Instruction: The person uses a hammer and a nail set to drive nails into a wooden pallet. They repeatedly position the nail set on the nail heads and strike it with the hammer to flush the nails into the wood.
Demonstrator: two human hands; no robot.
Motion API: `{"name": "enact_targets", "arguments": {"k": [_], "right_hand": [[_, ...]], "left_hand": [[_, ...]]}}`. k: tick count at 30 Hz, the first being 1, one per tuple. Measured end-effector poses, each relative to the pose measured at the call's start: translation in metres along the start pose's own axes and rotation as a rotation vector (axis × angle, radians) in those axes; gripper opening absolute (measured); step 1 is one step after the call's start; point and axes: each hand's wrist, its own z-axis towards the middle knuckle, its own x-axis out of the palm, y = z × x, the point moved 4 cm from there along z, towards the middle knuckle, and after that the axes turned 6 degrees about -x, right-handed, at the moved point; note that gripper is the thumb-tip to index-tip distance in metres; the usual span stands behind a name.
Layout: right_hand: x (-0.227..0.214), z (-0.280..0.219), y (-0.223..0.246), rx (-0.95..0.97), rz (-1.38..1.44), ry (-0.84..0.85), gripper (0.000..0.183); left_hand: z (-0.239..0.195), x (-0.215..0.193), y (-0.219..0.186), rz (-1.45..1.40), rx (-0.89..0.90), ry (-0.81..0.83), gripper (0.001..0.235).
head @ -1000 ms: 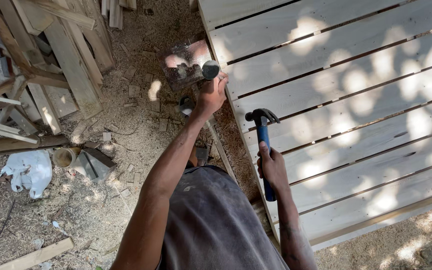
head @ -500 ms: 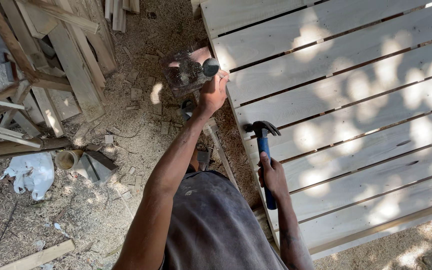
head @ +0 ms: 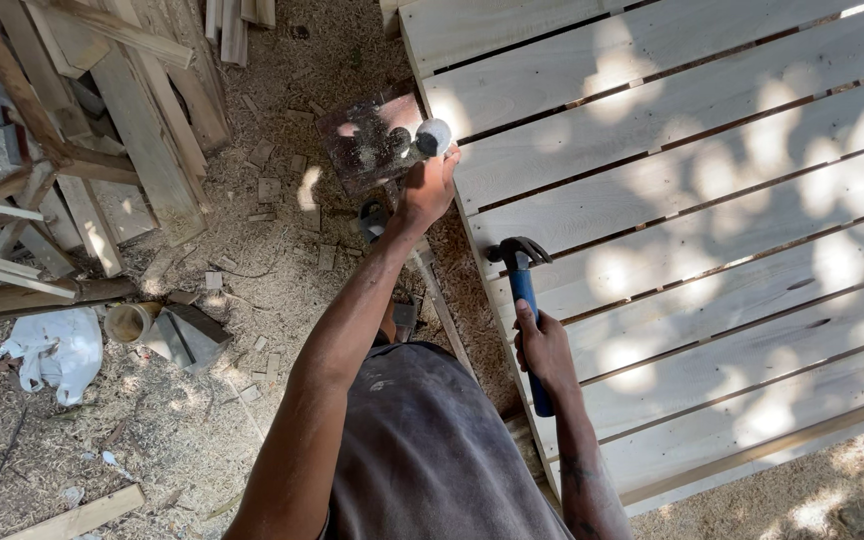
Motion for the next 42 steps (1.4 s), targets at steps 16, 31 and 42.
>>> {"name": "enact_targets", "arguments": {"k": [16,31,42], "right_hand": [[-0.026,-0.047,0.173,-1.034,0.232,-0.148,0.060],[-0.011,-0.005,0.061,-0.122,0.108,-0.046,0.069],[0.005,-0.001,0.029,-0.021,0.045,-0.007,0.072]], "left_hand": [[-0.004,0.028,0.026,0.108,-0.232,0.305,0.032],[0.005,-0.011,0.000,-0.101,-0.088,-0.041,0.023],[0.025,-0.017,-0.004,-0.164,-0.172,-0.088,0.017]]}}
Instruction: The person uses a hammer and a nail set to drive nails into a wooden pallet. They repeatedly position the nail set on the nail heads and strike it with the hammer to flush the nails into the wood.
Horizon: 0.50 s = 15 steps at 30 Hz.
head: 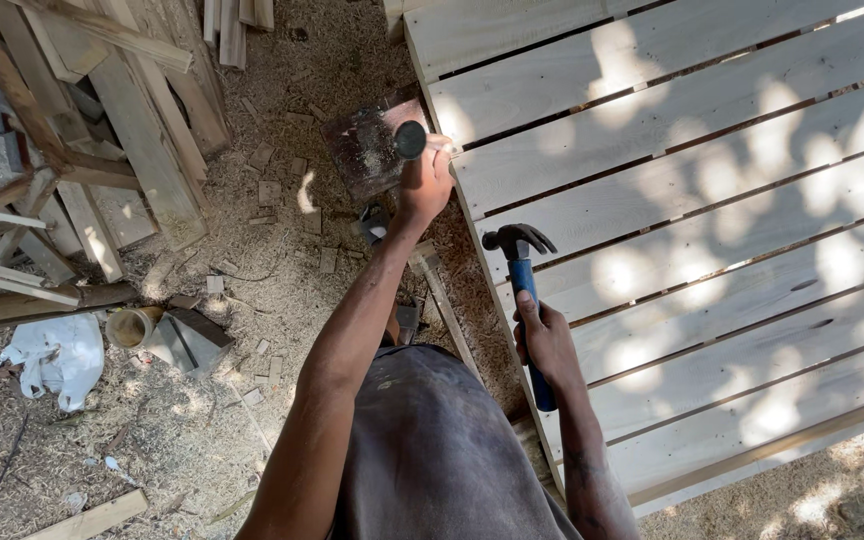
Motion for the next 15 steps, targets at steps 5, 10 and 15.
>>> {"name": "enact_targets", "arguments": {"k": [5,10,15], "right_hand": [[0.008,0.002,-0.008,0.015,-0.007,0.013,0.071],[0.019,0.008,-0.008,0.021,-0.061,0.004,0.073],[0.023,0.012,-0.001,0.051,-0.066,0.019,0.073]], "left_hand": [[0.024,-0.015,0.015,-0.059,-0.518,0.166,0.026],[0.051,-0.015,0.012,-0.018,-0.251,0.172,0.025],[0.052,0.006,0.030,0.112,-0.474,0.380,0.030]]}}
